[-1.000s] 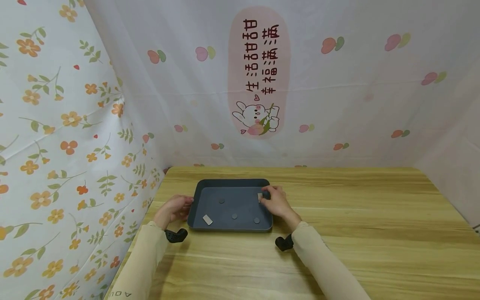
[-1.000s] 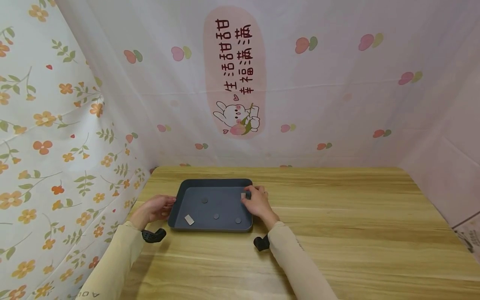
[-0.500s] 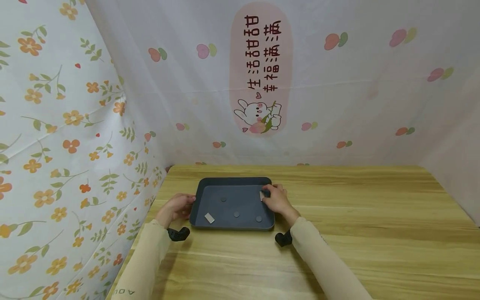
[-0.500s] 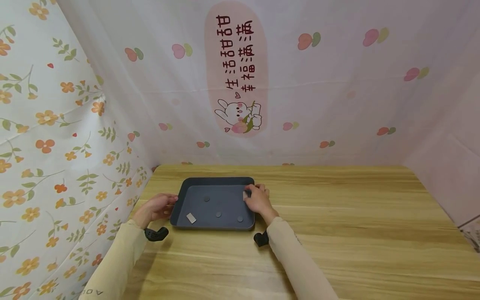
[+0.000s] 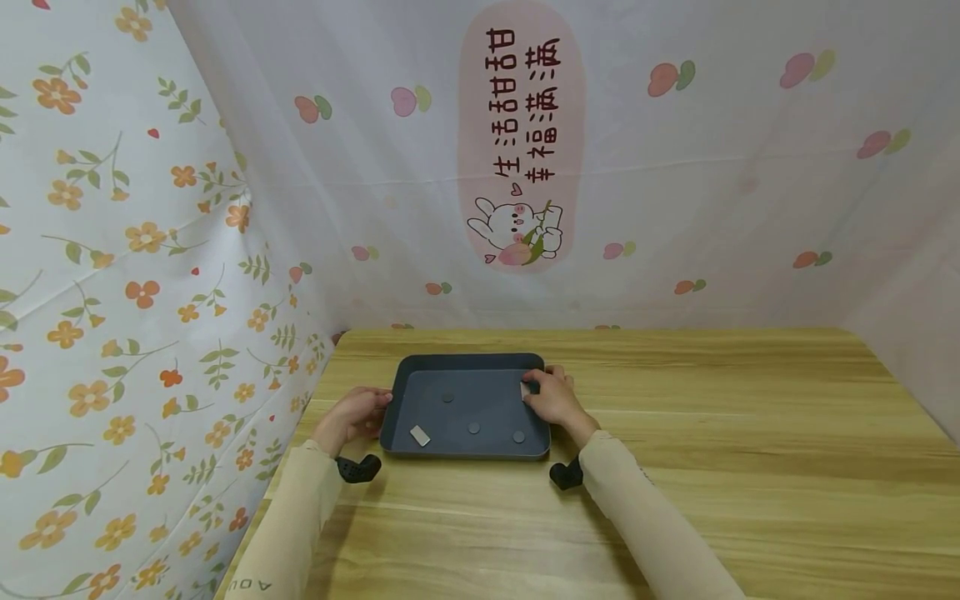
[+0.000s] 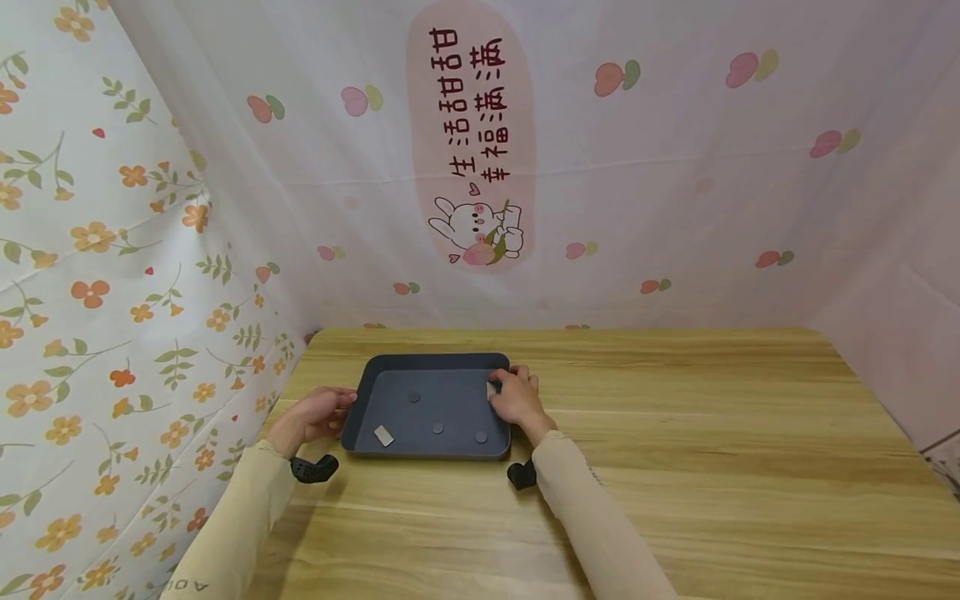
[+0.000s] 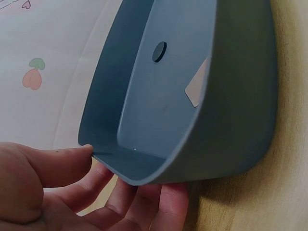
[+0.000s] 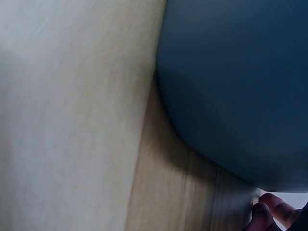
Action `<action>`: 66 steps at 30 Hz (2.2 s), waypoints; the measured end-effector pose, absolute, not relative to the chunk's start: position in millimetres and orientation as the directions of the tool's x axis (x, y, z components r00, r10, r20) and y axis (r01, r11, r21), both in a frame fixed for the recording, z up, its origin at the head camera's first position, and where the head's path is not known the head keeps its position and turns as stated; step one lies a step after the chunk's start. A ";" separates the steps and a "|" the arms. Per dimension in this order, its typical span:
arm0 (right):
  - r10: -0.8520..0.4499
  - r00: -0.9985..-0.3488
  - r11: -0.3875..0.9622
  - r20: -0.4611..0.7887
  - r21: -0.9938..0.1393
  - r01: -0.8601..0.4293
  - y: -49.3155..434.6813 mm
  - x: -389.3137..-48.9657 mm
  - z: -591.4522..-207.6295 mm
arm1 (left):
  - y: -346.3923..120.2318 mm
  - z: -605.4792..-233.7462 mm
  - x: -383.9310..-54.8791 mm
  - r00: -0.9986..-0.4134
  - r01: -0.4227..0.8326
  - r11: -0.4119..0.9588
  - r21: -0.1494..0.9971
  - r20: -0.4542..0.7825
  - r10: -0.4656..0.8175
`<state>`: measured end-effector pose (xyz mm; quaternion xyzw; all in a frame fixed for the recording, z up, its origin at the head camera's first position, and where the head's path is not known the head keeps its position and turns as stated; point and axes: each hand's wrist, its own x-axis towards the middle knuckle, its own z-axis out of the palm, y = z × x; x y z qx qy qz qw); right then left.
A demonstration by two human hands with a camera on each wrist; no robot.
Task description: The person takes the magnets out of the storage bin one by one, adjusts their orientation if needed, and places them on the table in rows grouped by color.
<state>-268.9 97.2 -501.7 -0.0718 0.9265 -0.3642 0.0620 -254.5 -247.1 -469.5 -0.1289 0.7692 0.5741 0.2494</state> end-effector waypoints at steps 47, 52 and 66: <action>-0.200 -0.970 0.767 -0.140 -0.638 -0.066 95.9 -274.7 -492.3 | -246.5 -471.2 -253.8 -0.849 -0.482 0.311 0.819 -0.524 0.065; -0.203 -0.969 0.766 -0.141 -0.639 -0.067 95.5 -274.4 -491.0 | -246.6 -471.4 -253.5 -0.848 -0.485 0.306 0.819 -0.526 0.062; -0.189 -0.972 0.753 -0.143 -0.657 -0.050 95.6 -274.9 -490.4 | -246.0 -470.4 -252.7 -0.849 -0.490 0.269 0.829 -0.524 0.068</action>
